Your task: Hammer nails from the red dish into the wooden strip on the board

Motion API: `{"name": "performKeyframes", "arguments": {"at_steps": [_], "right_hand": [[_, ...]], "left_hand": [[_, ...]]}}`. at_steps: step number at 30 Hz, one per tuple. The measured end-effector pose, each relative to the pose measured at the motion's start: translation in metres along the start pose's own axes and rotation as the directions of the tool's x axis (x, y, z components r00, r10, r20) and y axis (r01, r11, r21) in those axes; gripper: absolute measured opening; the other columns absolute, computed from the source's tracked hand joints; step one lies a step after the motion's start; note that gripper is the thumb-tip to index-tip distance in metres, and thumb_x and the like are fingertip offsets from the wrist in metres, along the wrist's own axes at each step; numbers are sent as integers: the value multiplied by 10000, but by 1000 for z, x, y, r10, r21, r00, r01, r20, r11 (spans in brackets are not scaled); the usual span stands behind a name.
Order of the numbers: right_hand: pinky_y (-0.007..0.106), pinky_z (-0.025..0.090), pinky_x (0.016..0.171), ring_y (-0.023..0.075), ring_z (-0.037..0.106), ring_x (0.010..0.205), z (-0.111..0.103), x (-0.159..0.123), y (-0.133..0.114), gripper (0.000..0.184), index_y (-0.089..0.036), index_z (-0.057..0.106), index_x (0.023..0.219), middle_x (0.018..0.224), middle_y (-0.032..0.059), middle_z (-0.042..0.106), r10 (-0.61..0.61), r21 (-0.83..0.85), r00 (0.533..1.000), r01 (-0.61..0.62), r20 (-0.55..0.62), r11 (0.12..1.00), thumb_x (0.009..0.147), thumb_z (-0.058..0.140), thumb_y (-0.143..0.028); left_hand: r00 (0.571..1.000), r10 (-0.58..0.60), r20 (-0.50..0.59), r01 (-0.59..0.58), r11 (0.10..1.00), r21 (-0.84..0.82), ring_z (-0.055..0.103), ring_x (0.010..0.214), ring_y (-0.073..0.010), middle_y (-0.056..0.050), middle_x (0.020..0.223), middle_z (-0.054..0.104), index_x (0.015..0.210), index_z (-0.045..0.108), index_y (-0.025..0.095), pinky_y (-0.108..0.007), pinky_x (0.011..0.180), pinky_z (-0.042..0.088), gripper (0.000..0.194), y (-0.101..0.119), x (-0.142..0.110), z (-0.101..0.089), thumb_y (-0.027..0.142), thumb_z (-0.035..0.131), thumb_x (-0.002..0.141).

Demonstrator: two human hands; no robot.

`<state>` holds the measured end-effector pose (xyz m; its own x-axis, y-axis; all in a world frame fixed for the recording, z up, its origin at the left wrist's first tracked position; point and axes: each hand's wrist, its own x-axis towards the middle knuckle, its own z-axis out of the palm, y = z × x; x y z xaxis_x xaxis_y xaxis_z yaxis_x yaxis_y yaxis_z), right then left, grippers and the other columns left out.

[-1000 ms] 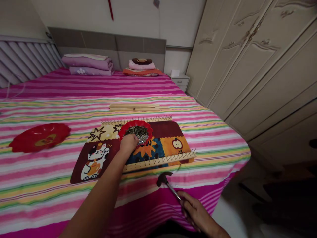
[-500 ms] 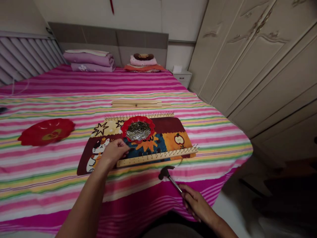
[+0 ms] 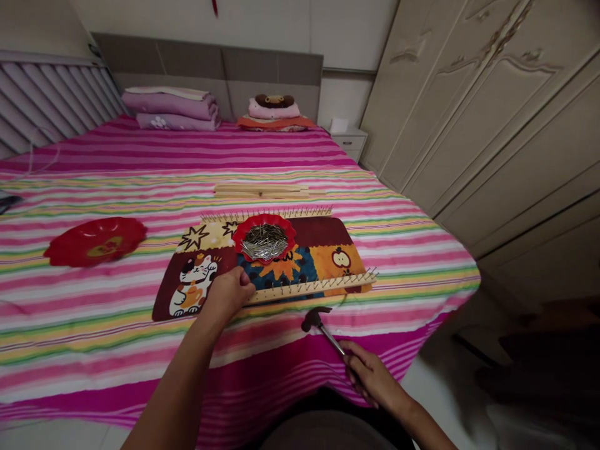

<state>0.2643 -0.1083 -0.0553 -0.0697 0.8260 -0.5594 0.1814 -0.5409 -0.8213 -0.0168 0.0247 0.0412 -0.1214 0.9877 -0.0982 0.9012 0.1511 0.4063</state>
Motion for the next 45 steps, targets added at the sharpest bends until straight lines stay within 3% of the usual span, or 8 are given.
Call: {"name": "performKeyframes", "arguments": {"at_steps": [8,13,17,19,24,33,45], "right_hand": [[158,175,291,47,289,282,-2,-1,-1,451,-177,506,1117,456,-114,392,4,-3,1000,-4,6,1000,744,417,-414],[156,177,290,47,295,292,-1,0,0,452,-182,508,1124,466,-109,408,5,-9,1000,-5,1,1000,744,426,-414],[155,170,286,44,291,285,-1,-1,0,465,-168,491,1141,470,-106,422,6,-19,1000,-6,-3,1000,752,415,-411],[155,170,287,46,297,287,-1,-1,-1,462,-164,493,1137,471,-104,424,8,-21,1000,-8,-5,1000,754,412,-409],[156,171,292,48,299,294,-1,-2,-2,450,-174,505,1123,472,-103,417,13,-17,1000,-13,-7,1000,750,420,-410],[154,175,290,50,294,290,-1,-2,-3,431,-170,501,1117,453,-107,412,12,-19,1000,-12,-2,1000,753,418,-386],[179,193,316,61,296,332,0,-3,3,426,-166,534,1119,480,-89,402,-66,-44,998,66,9,997,779,441,-405]], "left_hand": [[997,-73,12,70,884,-462,561,561,-124,28,591,637,687,636,209,-203,523,400,174,-23,-15,25,344,588,589],[996,-84,16,77,795,-601,575,584,-126,21,599,652,705,660,202,-209,539,417,231,-11,-23,39,400,615,595],[994,-70,81,107,621,-776,603,619,-140,-11,667,672,763,650,164,-237,586,467,313,-2,-22,46,400,653,557],[995,-52,88,102,580,-808,611,634,-148,-26,695,680,791,651,154,-245,592,476,346,-2,-21,48,410,658,559],[998,-49,36,60,704,-707,611,683,-147,-13,699,685,733,662,179,-228,613,459,281,-1,-22,46,413,648,579],[997,-71,35,74,667,-741,579,578,-117,23,598,637,705,637,184,-219,576,441,216,4,-22,56,368,630,592],[998,-45,-48,10,824,-567,596,620,-129,42,623,660,722,645,227,-218,594,428,166,5,-28,59,353,553,665]]}}
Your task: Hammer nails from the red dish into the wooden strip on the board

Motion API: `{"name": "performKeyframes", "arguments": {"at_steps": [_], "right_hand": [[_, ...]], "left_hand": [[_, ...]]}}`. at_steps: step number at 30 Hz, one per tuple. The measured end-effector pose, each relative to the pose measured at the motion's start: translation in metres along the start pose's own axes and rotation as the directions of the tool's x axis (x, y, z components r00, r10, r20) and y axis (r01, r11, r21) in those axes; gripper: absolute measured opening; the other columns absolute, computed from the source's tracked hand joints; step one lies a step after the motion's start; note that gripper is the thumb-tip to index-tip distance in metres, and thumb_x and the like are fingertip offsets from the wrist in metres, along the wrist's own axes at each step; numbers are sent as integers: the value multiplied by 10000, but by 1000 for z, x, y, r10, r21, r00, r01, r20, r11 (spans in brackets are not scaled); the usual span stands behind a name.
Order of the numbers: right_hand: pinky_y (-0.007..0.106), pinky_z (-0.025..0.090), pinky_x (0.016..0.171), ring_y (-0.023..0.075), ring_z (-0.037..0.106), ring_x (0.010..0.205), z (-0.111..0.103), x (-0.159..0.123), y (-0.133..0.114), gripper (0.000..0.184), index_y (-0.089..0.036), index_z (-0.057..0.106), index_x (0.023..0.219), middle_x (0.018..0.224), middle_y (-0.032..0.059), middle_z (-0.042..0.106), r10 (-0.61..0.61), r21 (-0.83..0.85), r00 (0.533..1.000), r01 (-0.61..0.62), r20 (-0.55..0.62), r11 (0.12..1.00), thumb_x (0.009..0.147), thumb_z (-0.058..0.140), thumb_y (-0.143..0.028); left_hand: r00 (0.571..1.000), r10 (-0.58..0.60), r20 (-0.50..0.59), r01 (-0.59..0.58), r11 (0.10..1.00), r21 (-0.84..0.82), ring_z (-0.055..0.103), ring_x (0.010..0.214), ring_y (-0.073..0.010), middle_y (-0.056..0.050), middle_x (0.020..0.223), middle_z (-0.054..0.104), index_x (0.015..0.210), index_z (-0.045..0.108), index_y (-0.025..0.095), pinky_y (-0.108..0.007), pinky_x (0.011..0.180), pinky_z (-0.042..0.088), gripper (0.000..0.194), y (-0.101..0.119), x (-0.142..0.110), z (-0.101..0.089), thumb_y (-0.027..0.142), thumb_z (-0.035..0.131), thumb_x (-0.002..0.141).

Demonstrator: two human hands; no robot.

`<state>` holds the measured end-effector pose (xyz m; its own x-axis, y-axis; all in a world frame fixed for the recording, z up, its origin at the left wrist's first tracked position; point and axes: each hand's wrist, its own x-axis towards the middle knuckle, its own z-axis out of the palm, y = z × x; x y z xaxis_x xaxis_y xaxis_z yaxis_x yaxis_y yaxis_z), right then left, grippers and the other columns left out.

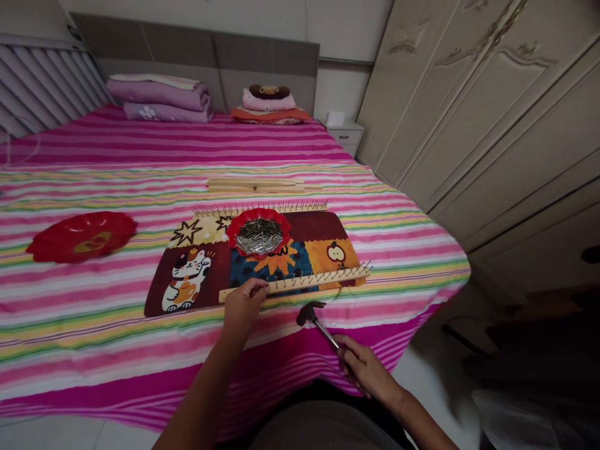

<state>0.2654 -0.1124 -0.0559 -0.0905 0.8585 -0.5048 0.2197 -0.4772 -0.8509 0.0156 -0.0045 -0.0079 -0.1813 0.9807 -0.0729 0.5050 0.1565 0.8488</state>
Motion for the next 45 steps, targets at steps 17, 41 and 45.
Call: {"name": "performKeyframes", "arguments": {"at_steps": [17,41,45], "right_hand": [[247,477,630,141,581,608,21,-13,-129,358,-171,519,1221,753,34,653,-596,-475,793,575,123,667,895,390,-241],[185,252,351,83,321,360,-14,11,25,462,-154,558,1121,436,-95,381,-65,22,998,65,-13,998,780,443,-443],[169,152,341,60,231,351,-9,12,24,500,-147,519,1116,424,-121,327,18,150,1000,-19,5,989,742,461,-473]], "left_hand": [[987,161,3,-159,973,167,581,702,-117,28,730,659,766,639,227,-204,624,388,160,-11,-2,9,296,495,749],[950,307,52,-269,729,629,579,912,-205,-77,932,658,894,682,202,-288,818,430,260,32,79,-32,233,466,754],[980,126,154,-199,587,785,592,924,-277,-139,968,660,851,711,188,-348,789,449,255,49,110,-21,229,506,705]]}}
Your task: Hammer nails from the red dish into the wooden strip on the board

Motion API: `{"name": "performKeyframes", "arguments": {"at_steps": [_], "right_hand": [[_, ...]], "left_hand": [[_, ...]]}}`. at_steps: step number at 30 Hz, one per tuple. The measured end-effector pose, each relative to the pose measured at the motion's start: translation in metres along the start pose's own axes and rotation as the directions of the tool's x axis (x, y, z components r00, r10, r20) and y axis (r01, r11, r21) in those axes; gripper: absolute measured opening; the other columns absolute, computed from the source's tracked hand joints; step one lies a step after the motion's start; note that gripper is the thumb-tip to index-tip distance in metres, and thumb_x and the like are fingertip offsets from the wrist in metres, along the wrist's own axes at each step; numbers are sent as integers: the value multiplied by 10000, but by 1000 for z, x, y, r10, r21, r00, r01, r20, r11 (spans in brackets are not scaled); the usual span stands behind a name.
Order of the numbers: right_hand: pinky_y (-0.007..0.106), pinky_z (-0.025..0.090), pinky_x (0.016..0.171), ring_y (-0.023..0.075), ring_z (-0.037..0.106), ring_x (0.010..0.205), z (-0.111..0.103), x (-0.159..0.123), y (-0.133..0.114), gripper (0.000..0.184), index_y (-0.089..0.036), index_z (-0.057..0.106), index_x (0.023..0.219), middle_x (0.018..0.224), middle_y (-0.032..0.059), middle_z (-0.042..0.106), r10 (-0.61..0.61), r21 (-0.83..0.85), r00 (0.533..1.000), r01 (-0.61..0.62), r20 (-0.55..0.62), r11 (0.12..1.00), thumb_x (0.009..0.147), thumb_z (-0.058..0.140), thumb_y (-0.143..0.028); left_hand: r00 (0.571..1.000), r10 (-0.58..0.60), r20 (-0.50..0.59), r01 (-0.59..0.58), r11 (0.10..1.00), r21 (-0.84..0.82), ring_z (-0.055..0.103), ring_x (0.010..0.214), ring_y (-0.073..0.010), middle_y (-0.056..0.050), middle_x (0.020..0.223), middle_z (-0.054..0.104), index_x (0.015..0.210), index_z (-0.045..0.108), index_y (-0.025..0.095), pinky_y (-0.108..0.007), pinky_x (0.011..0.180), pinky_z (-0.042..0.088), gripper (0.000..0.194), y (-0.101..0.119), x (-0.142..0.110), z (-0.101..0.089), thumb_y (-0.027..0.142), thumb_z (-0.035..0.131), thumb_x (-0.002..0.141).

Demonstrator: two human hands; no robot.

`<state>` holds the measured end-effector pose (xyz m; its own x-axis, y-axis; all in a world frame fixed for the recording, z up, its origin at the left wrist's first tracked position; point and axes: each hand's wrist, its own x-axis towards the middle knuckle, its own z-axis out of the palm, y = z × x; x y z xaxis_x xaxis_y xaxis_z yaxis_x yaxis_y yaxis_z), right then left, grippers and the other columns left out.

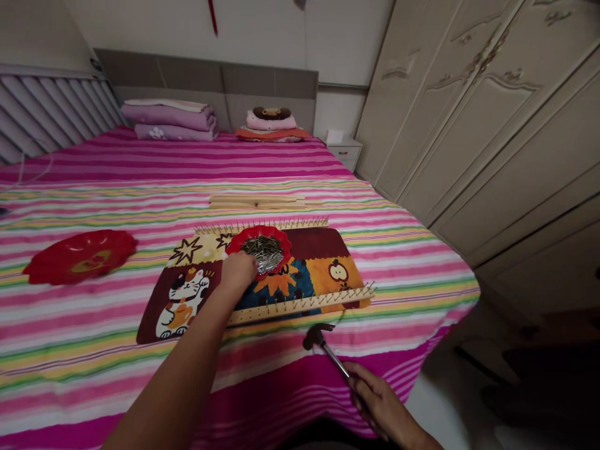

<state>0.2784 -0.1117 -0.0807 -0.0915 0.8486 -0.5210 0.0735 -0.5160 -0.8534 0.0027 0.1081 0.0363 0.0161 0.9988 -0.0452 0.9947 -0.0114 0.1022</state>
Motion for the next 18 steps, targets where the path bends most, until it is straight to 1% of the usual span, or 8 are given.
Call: {"name": "performKeyframes", "arguments": {"at_steps": [2,3,5,7,10,15,16,18], "right_hand": [[166,139,338,54,219,340,1,-1,-4,504,-149,508,1112,415,-128,325,20,22,1000,-20,2,1000,735,461,-478],[166,135,333,50,215,328,1,-1,-5,509,-149,501,1115,411,-129,337,33,20,999,-33,7,999,732,459,-481],[163,128,322,44,213,309,1,-2,-8,514,-148,494,1115,407,-128,363,55,10,998,-56,14,998,727,458,-483],[158,126,316,41,216,300,1,-2,-9,505,-152,502,1109,404,-127,371,60,6,998,-60,12,998,727,458,-479],[156,126,309,38,226,283,1,-1,-8,498,-163,518,1109,407,-126,374,55,6,998,-55,6,998,725,462,-475],[159,130,292,34,233,258,0,2,-5,527,-163,501,1145,400,-127,396,54,-8,999,-54,4,999,720,468,-472],[159,129,290,33,238,256,0,2,-6,534,-161,499,1145,402,-125,402,55,-18,998,-55,0,998,717,466,-479],[160,126,285,35,251,257,1,0,-8,554,-151,502,1134,410,-119,412,58,-39,998,-59,-17,997,703,467,-498]], "left_hand": [[996,-33,85,31,999,31,604,908,-298,-174,958,664,843,712,157,-360,760,457,260,5,9,-2,205,515,682],[993,-44,109,41,999,31,610,894,-300,-188,945,667,837,711,141,-358,751,459,258,6,12,-2,184,525,662],[991,-48,123,46,999,20,620,872,-297,-202,918,672,816,706,125,-347,737,461,252,7,15,-2,144,539,629],[992,-32,118,31,999,10,624,858,-297,-209,898,673,784,701,124,-343,723,459,229,7,16,-1,128,541,620],[995,27,98,-26,1000,-12,623,833,-289,-199,877,672,727,682,135,-331,703,450,172,3,13,-2,129,546,622],[993,119,24,-117,991,-70,603,749,-193,-106,804,663,693,630,167,-264,676,419,153,-12,6,-6,135,480,680],[992,127,5,-125,987,-104,594,720,-177,-84,774,657,691,617,171,-255,661,414,146,-17,5,-7,154,473,695],[992,117,-40,-124,960,-252,571,662,-152,-41,702,634,671,589,178,-239,624,403,118,-27,3,-6,203,479,707]]}}
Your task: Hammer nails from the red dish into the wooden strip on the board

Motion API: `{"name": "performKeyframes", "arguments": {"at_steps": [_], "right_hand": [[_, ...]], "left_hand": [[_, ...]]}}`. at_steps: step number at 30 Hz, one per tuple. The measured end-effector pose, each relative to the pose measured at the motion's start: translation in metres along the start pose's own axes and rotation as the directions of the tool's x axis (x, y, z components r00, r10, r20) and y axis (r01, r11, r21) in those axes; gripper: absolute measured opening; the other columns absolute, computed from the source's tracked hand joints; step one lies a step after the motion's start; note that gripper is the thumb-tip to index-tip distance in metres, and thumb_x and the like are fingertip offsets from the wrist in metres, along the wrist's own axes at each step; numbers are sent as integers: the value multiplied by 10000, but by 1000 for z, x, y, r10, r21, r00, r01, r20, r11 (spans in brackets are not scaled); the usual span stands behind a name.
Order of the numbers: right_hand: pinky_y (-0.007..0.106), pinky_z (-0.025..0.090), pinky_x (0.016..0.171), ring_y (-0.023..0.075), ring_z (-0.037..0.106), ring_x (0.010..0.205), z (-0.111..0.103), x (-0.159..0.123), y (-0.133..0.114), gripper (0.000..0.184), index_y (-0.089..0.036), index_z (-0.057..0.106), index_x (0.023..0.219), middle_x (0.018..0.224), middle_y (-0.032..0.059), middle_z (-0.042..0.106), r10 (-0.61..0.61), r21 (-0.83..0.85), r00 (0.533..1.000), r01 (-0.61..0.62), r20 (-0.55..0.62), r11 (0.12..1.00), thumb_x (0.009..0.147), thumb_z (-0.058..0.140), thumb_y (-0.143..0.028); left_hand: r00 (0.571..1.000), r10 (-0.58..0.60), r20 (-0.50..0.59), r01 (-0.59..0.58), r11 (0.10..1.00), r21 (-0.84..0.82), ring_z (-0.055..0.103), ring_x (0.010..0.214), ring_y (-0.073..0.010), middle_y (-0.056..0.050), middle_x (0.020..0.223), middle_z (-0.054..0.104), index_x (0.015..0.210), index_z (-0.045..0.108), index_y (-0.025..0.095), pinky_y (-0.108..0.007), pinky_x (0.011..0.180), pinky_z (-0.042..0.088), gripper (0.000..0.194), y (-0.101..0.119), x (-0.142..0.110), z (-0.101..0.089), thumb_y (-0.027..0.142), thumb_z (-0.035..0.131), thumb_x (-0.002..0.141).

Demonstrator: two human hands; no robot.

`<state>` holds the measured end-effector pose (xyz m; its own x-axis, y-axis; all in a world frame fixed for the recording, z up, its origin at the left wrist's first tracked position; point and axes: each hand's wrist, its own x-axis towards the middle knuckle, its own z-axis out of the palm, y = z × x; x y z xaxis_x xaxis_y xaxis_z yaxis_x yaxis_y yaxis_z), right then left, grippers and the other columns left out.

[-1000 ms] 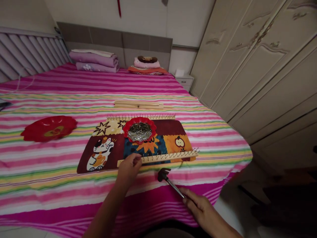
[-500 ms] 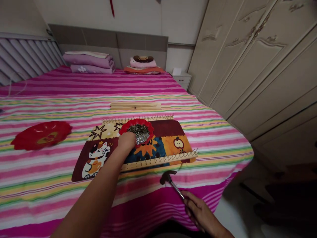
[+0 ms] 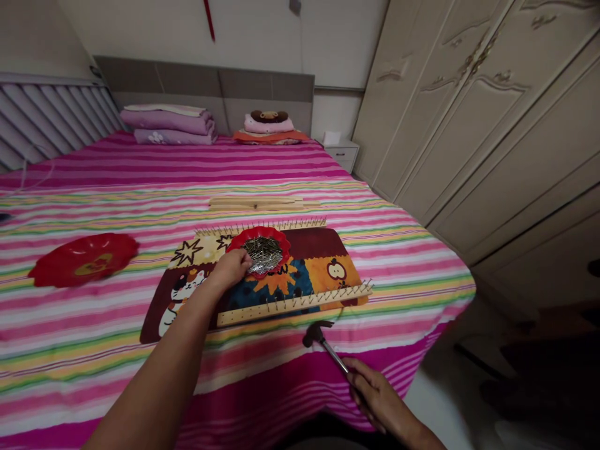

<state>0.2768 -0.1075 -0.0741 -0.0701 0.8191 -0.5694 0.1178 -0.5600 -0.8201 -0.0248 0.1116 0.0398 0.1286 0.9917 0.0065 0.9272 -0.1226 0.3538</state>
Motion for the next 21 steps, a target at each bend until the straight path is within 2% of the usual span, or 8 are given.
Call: {"name": "performKeyframes", "arguments": {"at_steps": [2,4,8,10,13,17,21], "right_hand": [[158,125,285,36,257,265,1,-3,-3,568,-142,505,1126,422,-112,420,-4,-11,1000,3,-24,1000,694,468,-509],[155,122,292,36,258,269,3,-5,-5,552,-146,511,1117,432,-108,425,-10,-12,999,10,-35,1000,701,466,-506],[150,114,305,34,249,273,5,-6,-7,521,-159,528,1095,423,-114,410,-9,7,998,9,-61,1000,707,473,-502],[148,118,304,34,251,278,5,-6,-6,517,-157,527,1092,423,-113,414,-10,10,998,11,-67,1000,704,477,-495],[143,122,299,33,250,276,4,-6,-7,503,-155,518,1092,428,-111,419,-20,-1,998,20,-54,1000,714,459,-482],[138,131,295,35,251,277,3,-6,-7,501,-169,498,1117,429,-112,416,-26,-8,999,26,-30,1000,729,442,-481],[137,135,292,35,251,274,4,-4,-5,501,-173,510,1096,417,-116,414,-32,4,999,32,-40,999,716,456,-494]], "left_hand": [[997,-46,-61,31,973,-230,538,608,-129,-2,629,597,637,564,180,-226,585,388,91,-9,-4,0,235,509,684],[986,-137,-91,79,880,-468,494,540,-103,28,566,551,618,549,174,-214,539,369,80,-15,-7,2,249,544,646],[968,-251,3,147,556,-818,417,421,-60,65,490,498,639,547,152,-194,444,336,179,-18,-14,7,292,634,569],[960,-277,47,163,414,-895,448,427,-55,61,491,514,645,549,139,-185,442,368,215,-17,-16,8,276,673,536],[937,-340,76,180,287,-941,507,460,-54,41,523,552,656,547,123,-179,475,435,188,-15,-18,8,209,679,553],[904,-419,89,191,208,-959,538,467,-53,27,564,577,703,536,119,-180,486,478,150,-10,-16,10,126,649,604],[882,-463,89,188,172,-967,540,469,-53,30,568,567,730,554,111,-176,475,489,156,-5,-10,13,87,641,602]]}}
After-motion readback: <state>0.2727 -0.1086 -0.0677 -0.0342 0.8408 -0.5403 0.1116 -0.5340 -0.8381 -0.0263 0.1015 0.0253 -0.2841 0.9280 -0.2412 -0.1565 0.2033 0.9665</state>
